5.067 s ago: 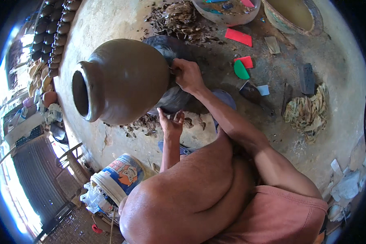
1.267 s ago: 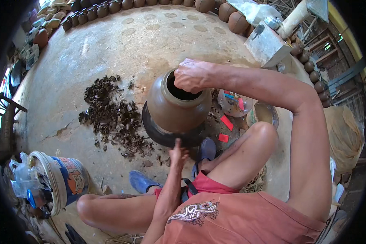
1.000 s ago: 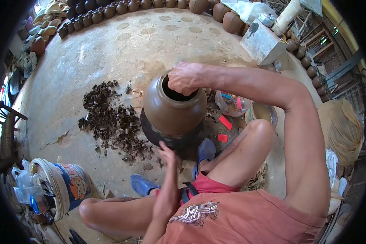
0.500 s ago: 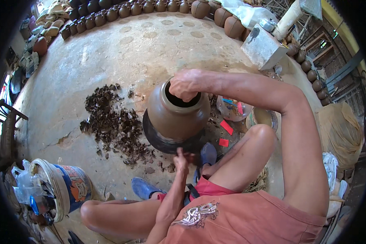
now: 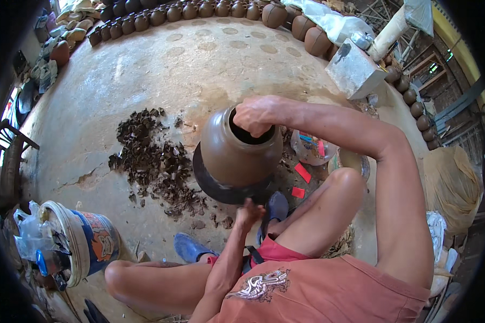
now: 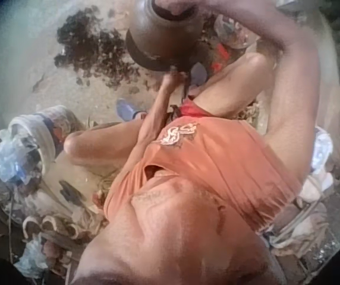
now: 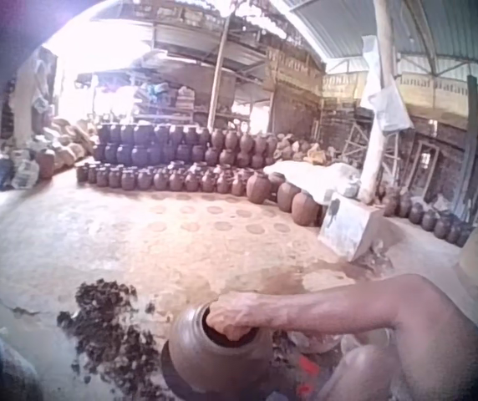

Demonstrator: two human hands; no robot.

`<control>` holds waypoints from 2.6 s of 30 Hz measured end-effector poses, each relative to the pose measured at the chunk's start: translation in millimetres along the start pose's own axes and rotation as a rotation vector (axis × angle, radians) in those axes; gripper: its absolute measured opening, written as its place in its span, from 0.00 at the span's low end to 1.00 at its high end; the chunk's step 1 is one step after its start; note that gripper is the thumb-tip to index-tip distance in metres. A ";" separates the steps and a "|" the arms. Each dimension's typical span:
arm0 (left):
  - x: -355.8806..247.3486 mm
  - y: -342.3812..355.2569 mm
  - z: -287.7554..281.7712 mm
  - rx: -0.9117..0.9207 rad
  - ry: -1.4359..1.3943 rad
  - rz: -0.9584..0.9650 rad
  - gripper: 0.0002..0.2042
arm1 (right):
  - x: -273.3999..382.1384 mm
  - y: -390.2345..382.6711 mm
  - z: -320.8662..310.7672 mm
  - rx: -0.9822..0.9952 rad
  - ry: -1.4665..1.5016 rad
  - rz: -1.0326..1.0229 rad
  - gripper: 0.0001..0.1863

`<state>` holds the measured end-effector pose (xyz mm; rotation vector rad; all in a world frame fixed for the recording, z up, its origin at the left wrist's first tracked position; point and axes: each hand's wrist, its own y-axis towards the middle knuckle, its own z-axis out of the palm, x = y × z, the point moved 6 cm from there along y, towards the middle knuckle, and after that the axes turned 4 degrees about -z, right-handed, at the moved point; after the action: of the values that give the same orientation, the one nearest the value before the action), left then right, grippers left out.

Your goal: The person smooths and shapes the exterior and interior of a clay pot using small scraper tools and a cloth while it sits on a manual turntable.

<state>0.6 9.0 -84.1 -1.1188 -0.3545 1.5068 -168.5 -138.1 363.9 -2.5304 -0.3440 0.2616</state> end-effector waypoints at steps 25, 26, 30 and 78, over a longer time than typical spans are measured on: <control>-7.2 -31.8 35.5 -0.012 -0.018 0.057 0.29 | -10.9 2.8 38.4 0.168 0.059 0.013 0.15; 0.6 -33.4 46.0 -0.010 -0.023 0.055 0.29 | -18.3 2.9 48.4 0.197 0.094 0.024 0.15; -3.1 -34.1 57.4 -0.276 -0.040 0.082 0.32 | -42.6 -12.7 106.4 0.363 0.102 0.108 0.15; -2.0 -25.4 42.7 -0.337 -0.088 0.194 0.34 | -35.9 3.4 81.3 0.243 0.253 0.123 0.16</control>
<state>-18.2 29.7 -43.0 -1.3854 -0.5910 1.7125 -222.8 -110.1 299.3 -2.3111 -0.0528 0.0251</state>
